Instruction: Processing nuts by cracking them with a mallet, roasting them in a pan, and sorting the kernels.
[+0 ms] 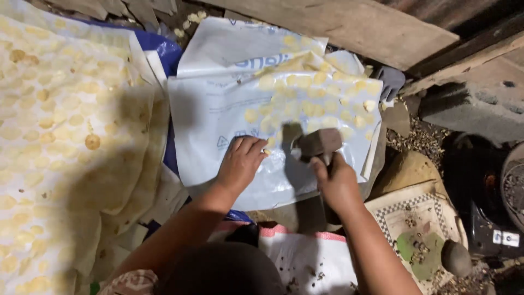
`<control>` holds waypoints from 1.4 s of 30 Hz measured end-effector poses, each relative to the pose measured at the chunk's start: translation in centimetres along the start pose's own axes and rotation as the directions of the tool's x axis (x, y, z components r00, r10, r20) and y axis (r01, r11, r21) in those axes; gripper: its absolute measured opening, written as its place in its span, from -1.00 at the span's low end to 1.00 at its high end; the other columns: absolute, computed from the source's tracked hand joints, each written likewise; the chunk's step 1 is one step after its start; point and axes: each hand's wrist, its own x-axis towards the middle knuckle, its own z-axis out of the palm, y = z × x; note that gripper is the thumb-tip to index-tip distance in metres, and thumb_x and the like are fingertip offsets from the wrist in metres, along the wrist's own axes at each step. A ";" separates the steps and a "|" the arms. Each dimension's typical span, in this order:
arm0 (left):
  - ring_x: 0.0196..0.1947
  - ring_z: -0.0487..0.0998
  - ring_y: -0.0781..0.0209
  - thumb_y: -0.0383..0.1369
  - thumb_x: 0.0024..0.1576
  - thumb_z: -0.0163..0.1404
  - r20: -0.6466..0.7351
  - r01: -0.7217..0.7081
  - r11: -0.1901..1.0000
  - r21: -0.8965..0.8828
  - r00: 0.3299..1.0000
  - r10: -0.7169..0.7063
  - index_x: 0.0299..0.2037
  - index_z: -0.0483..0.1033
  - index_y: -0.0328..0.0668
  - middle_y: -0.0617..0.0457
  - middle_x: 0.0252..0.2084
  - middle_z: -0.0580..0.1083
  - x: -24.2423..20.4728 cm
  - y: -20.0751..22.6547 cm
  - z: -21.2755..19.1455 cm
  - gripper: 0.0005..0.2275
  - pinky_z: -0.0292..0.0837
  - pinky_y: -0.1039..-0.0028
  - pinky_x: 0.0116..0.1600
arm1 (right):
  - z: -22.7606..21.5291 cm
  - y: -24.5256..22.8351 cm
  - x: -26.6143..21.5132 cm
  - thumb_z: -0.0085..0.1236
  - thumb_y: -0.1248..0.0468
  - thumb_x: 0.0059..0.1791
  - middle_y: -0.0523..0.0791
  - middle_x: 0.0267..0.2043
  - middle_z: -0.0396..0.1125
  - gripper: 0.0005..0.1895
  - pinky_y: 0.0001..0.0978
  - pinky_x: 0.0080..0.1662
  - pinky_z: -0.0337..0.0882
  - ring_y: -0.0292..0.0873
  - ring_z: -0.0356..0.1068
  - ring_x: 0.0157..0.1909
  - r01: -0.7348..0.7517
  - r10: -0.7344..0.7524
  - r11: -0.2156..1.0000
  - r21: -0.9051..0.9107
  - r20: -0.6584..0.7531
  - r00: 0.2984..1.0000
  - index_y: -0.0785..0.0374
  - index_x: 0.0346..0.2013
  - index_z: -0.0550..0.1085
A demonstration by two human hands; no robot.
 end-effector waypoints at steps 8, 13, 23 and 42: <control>-0.23 0.52 0.02 -0.30 0.17 0.13 -0.058 -0.027 0.997 -0.079 0.998 0.022 -0.19 0.57 0.01 0.10 -0.25 0.44 0.0 0.4 0.7 -0.92 0.45 0.27 -0.12 | 5.7 3.6 0.0 0.10 -0.07 0.08 0.23 -0.43 0.43 -0.53 0.16 -0.19 0.52 0.35 0.52 -0.24 0.046 -0.068 0.983 -0.180 -0.118 0.991 0.34 -0.20 0.35; -0.20 0.46 0.08 -0.24 0.05 0.23 -0.011 0.062 0.989 -0.137 0.998 -0.064 -0.29 0.55 0.01 0.17 -0.28 0.42 1.4 1.2 2.3 -0.86 0.36 0.25 -0.07 | -1.1 -1.9 -0.9 0.09 -0.06 0.05 0.16 -0.54 0.45 -0.57 0.21 -0.20 0.45 0.32 0.53 -0.27 0.016 -0.015 0.999 0.035 -0.028 0.999 0.29 -0.23 0.35; -0.12 0.49 -0.16 -0.29 0.14 0.06 0.017 0.136 0.991 0.001 0.991 -0.136 -0.22 0.55 -0.19 -0.11 -0.22 0.48 -1.9 -0.7 5.1 -0.85 0.42 0.14 -0.03 | 4.8 -1.6 -2.7 0.16 0.31 -0.05 0.36 -0.43 0.39 -0.78 0.35 -0.27 0.34 0.52 0.41 -0.16 0.314 -0.272 0.949 0.028 -0.430 0.861 0.49 -0.28 0.53; -0.17 0.51 0.04 -0.36 0.17 0.14 -0.037 0.033 0.996 0.083 0.999 -0.030 -0.15 0.54 -0.05 0.06 -0.22 0.43 -1.2 -0.9 -2.1 -0.89 0.44 0.28 -0.09 | 5.8 -0.9 0.9 0.05 -0.13 0.05 0.29 -0.35 0.44 -0.45 0.30 -0.14 0.47 0.43 0.48 -0.18 0.123 -0.121 0.982 -0.145 0.019 0.992 0.35 -0.11 0.30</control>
